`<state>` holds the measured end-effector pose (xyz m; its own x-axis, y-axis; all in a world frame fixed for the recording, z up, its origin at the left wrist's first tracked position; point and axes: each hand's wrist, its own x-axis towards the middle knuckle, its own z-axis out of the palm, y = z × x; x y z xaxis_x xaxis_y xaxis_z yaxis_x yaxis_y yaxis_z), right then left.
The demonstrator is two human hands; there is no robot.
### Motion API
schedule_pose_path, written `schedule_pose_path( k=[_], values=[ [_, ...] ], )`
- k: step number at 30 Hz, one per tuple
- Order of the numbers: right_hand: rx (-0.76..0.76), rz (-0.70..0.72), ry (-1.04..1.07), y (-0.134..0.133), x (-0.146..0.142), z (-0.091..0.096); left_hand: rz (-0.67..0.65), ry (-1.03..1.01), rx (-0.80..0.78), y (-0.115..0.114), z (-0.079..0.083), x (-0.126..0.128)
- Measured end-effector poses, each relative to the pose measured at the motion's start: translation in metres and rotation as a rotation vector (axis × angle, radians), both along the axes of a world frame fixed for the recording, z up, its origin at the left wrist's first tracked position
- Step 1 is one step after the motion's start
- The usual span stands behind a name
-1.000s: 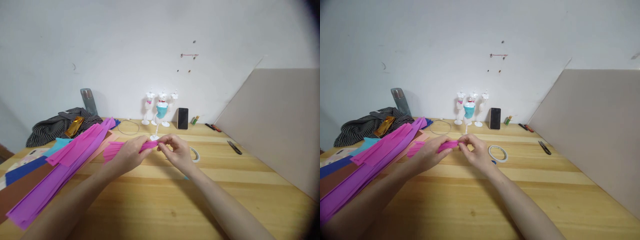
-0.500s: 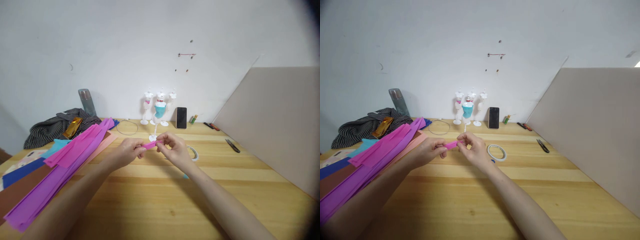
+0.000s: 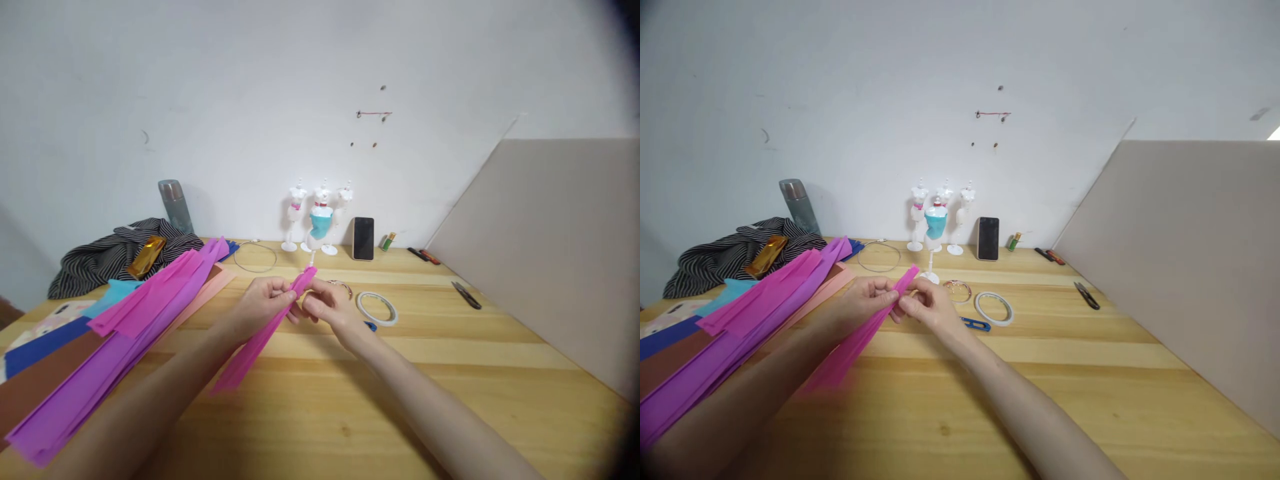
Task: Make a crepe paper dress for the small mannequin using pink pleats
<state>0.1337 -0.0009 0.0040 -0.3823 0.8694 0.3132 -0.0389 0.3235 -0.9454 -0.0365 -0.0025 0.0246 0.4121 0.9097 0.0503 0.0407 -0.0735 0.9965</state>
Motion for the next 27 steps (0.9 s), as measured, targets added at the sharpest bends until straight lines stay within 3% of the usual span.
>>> schedule_pose_path(
  k=[7, 12, 18, 27],
  values=[
    [-0.121, -0.22, 0.151, -0.003, -0.011, -0.005, 0.021, 0.062, 0.019, -0.005, -0.01, 0.006],
    [-0.115, -0.325, 0.146, 0.0, -0.005, -0.001, -0.096, 0.148, -0.032, -0.004, -0.013, 0.002],
    [-0.119, -0.377, 0.13, 0.006, 0.002, 0.003, -0.181, 0.108, -0.101, -0.001, -0.016, -0.004],
    [-0.104, -0.418, 0.167, 0.009, 0.007, 0.007, -0.179, 0.027, -0.213, 0.004, -0.023, -0.004]
  ],
)
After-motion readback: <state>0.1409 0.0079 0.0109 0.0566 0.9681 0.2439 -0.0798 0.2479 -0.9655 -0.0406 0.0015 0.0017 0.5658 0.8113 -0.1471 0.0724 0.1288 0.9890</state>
